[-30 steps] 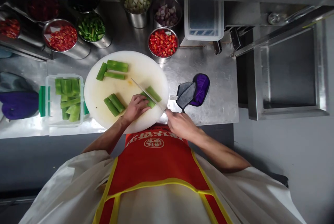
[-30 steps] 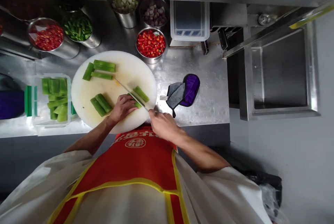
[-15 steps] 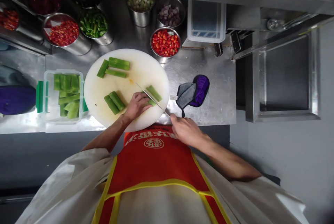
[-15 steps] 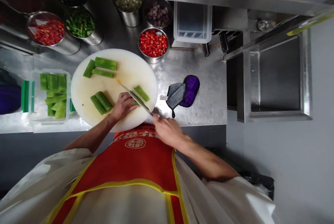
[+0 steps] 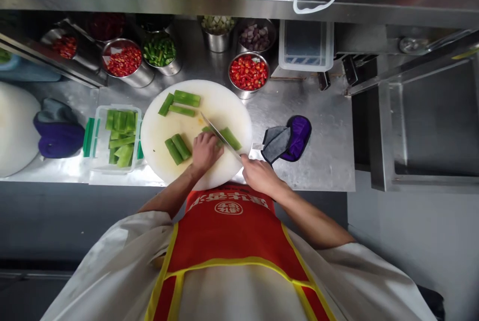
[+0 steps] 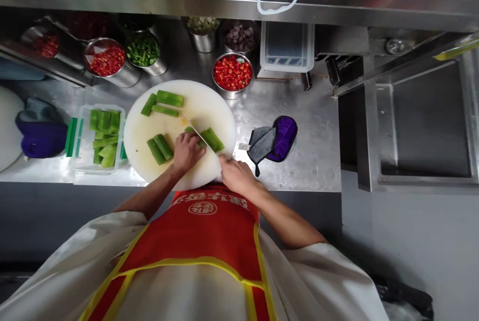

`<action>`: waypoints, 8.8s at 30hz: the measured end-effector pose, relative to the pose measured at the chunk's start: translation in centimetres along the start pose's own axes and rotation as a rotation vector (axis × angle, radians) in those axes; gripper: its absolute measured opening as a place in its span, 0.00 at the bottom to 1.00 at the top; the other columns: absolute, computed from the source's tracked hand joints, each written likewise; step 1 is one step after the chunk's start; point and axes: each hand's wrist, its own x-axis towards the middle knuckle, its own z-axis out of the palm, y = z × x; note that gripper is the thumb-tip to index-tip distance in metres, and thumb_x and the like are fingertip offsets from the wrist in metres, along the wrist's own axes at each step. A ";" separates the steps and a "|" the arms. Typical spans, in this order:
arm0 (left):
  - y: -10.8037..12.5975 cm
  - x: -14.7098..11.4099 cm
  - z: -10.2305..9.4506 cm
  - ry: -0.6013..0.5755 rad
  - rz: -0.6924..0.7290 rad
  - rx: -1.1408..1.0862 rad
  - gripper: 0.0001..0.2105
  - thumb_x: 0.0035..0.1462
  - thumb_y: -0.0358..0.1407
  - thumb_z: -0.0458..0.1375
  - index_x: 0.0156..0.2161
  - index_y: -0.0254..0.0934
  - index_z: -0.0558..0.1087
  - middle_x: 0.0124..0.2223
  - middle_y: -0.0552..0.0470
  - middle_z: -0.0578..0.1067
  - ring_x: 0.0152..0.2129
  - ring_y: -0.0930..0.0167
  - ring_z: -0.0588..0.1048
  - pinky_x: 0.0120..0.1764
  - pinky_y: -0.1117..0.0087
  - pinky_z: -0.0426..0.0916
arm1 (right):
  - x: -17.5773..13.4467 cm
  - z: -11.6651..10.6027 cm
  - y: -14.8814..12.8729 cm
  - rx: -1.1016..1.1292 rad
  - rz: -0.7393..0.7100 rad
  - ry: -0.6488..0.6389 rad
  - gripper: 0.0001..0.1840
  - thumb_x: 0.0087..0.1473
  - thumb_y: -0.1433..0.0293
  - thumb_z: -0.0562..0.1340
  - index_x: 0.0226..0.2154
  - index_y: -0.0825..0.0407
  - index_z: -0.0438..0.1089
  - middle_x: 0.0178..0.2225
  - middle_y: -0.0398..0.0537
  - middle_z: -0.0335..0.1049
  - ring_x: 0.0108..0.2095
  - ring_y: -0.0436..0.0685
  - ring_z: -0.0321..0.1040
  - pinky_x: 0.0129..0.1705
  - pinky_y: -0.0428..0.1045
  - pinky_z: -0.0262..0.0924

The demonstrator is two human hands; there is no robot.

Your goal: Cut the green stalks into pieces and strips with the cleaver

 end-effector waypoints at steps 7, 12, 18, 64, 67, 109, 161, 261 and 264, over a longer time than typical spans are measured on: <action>-8.5 5.5 -4.5 0.231 -0.203 0.092 0.11 0.54 0.42 0.65 0.38 0.38 0.73 0.42 0.40 0.74 0.46 0.52 0.71 0.48 0.49 0.68 | -0.3 0.6 0.7 0.041 -0.023 0.001 0.17 0.63 0.75 0.49 0.54 0.57 0.58 0.44 0.61 0.77 0.44 0.67 0.76 0.42 0.54 0.62; -11.9 3.2 -8.4 0.014 -0.086 0.068 0.22 0.51 0.49 0.67 0.46 0.38 0.74 0.48 0.41 0.73 0.46 0.56 0.72 0.50 0.54 0.69 | -0.6 0.8 0.6 0.059 -0.019 0.000 0.19 0.61 0.76 0.49 0.55 0.57 0.58 0.44 0.61 0.77 0.43 0.67 0.76 0.41 0.55 0.61; -7.5 -1.4 -9.2 -0.407 -0.014 0.262 0.30 0.39 0.43 0.72 0.50 0.39 0.74 0.62 0.38 0.66 0.55 0.45 0.67 0.55 0.46 0.64 | -0.6 0.8 0.6 0.075 -0.017 0.008 0.17 0.61 0.75 0.50 0.53 0.56 0.59 0.43 0.60 0.77 0.41 0.67 0.76 0.38 0.54 0.60; -2.5 -2.7 -0.9 -0.092 0.290 -0.228 0.15 0.64 0.46 0.58 0.48 0.39 0.76 0.47 0.42 0.75 0.47 0.60 0.69 0.51 0.54 0.65 | -4.0 1.4 0.5 0.135 -0.044 -0.127 0.18 0.65 0.70 0.49 0.55 0.55 0.60 0.43 0.58 0.78 0.41 0.64 0.76 0.40 0.52 0.59; -2.5 -2.9 -1.0 -0.106 0.271 -0.218 0.15 0.64 0.47 0.58 0.48 0.39 0.77 0.47 0.42 0.75 0.48 0.60 0.69 0.51 0.53 0.66 | -1.3 1.8 -0.4 0.150 -0.078 -0.048 0.17 0.65 0.71 0.49 0.55 0.55 0.60 0.46 0.59 0.77 0.43 0.63 0.75 0.41 0.52 0.58; -2.2 -1.4 -0.2 -0.158 0.299 -0.240 0.16 0.61 0.48 0.61 0.47 0.40 0.77 0.48 0.43 0.76 0.50 0.60 0.69 0.54 0.53 0.66 | -5.9 1.4 1.4 0.177 -0.003 -0.108 0.17 0.65 0.70 0.50 0.54 0.55 0.62 0.41 0.57 0.79 0.41 0.64 0.76 0.39 0.51 0.58; -2.6 -2.3 -0.5 -0.057 0.332 -0.315 0.12 0.64 0.44 0.60 0.46 0.40 0.77 0.46 0.44 0.77 0.49 0.63 0.72 0.53 0.57 0.70 | -6.5 1.1 1.2 0.147 -0.036 -0.103 0.18 0.65 0.69 0.51 0.54 0.55 0.63 0.41 0.55 0.79 0.40 0.62 0.75 0.38 0.51 0.53; -3.0 -3.8 -1.8 0.023 0.318 -0.182 0.15 0.65 0.39 0.57 0.55 0.38 0.70 0.59 0.39 0.70 0.59 0.57 0.67 0.57 0.49 0.69 | -3.0 2.4 1.9 0.270 -0.009 0.034 0.19 0.64 0.69 0.52 0.55 0.53 0.66 0.44 0.54 0.79 0.44 0.62 0.75 0.42 0.49 0.56; -3.9 -3.0 -2.0 0.000 0.446 -0.196 0.12 0.65 0.38 0.59 0.52 0.38 0.73 0.54 0.41 0.75 0.55 0.60 0.69 0.54 0.54 0.71 | -3.0 2.3 1.5 0.250 -0.037 0.038 0.19 0.63 0.70 0.52 0.55 0.54 0.65 0.44 0.55 0.79 0.44 0.62 0.75 0.42 0.49 0.56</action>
